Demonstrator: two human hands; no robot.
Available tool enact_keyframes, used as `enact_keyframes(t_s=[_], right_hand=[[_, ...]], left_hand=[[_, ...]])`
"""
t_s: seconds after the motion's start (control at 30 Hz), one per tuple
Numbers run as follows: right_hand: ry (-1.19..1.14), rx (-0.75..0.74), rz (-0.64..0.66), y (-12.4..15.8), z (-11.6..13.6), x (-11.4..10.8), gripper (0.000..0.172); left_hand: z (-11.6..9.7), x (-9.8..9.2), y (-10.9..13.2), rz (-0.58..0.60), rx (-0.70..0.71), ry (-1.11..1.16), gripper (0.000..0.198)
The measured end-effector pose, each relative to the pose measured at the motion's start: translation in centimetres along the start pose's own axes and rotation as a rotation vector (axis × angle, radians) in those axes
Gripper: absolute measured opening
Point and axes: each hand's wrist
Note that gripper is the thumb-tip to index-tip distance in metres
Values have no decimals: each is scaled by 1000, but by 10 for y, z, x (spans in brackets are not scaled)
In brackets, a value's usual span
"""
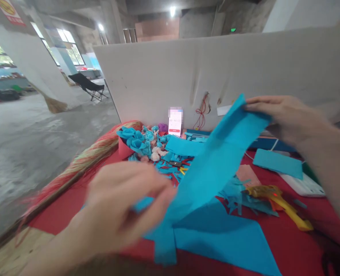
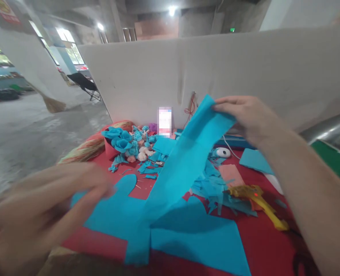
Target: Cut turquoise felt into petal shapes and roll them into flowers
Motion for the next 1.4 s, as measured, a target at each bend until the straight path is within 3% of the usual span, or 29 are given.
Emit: enact_keyframes(t_s=[0.07, 0.17, 0.23, 0.3, 0.4, 0.47, 0.53, 0.6, 0.73, 0.83, 0.9, 0.93, 1.0, 1.03, 1.07, 1.13, 1.23, 1.3, 1.4], right_hand=[[-23, 67, 40, -6, -9, 16, 15], [-36, 85, 87, -16, -27, 35, 9], [-42, 90, 110, -23, -37, 41, 6], [-51, 95, 129, -28, -42, 42, 5], [-66, 109, 139, -34, -42, 39, 6], [-80, 116, 132, -36, -38, 38, 7], [-97, 111, 130, -38, -32, 37, 7], [-106, 95, 138, -41, -26, 38, 8], [-83, 53, 122, -53, -15, 38, 9], [-50, 51, 89, -61, -12, 36, 7], [-41, 70, 86, -62, -16, 36, 6], [-41, 84, 97, -60, -20, 37, 6], [-42, 114, 137, -52, -30, 41, 6], [-43, 130, 168, -47, -36, 45, 5], [-42, 142, 194, -42, -42, 50, 5], [-46, 144, 248, -31, -52, 61, 8], [-55, 119, 331, -19, -57, 80, 11], [-65, 83, 373, -13, -54, 90, 11], [-75, 27, 410, -7, -48, 100, 10]], left_hand=[[6, 24, -6, 62, -159, 187, 14], [25, 75, -8, 399, -518, 705, 40], [33, 106, 0, 554, -628, 1067, 45], [33, 126, 10, 642, -621, 1167, 52], [21, 130, 23, 757, -592, 1275, 51], [12, 123, 26, 789, -530, 1190, 45], [6, 118, 25, 732, -472, 1027, 41], [3, 117, 23, 682, -504, 1067, 45], [-10, 126, 26, 671, -839, 1411, 53], [-26, 124, 33, 688, -1106, 1424, 50], [-30, 112, 36, 787, -1077, 1388, 43], [-28, 103, 36, 881, -981, 1347, 38], [-15, 85, 31, 1136, -557, 1170, 31], [-4, 77, 25, 1200, -380, 1019, 30], [8, 71, 18, 1143, -327, 844, 32], [33, 66, -1, 783, -396, 644, 35], [62, 75, -36, 220, -438, 497, 37], [70, 85, -56, 92, -439, 476, 35], [71, 98, -72, 20, -441, 454, 29]])
Point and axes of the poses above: each hand's wrist, its own y-axis away from the middle knuckle, its own x-axis out of the palm, z = x × y, and after that the axes turned 8 degrees about -y, right-handed
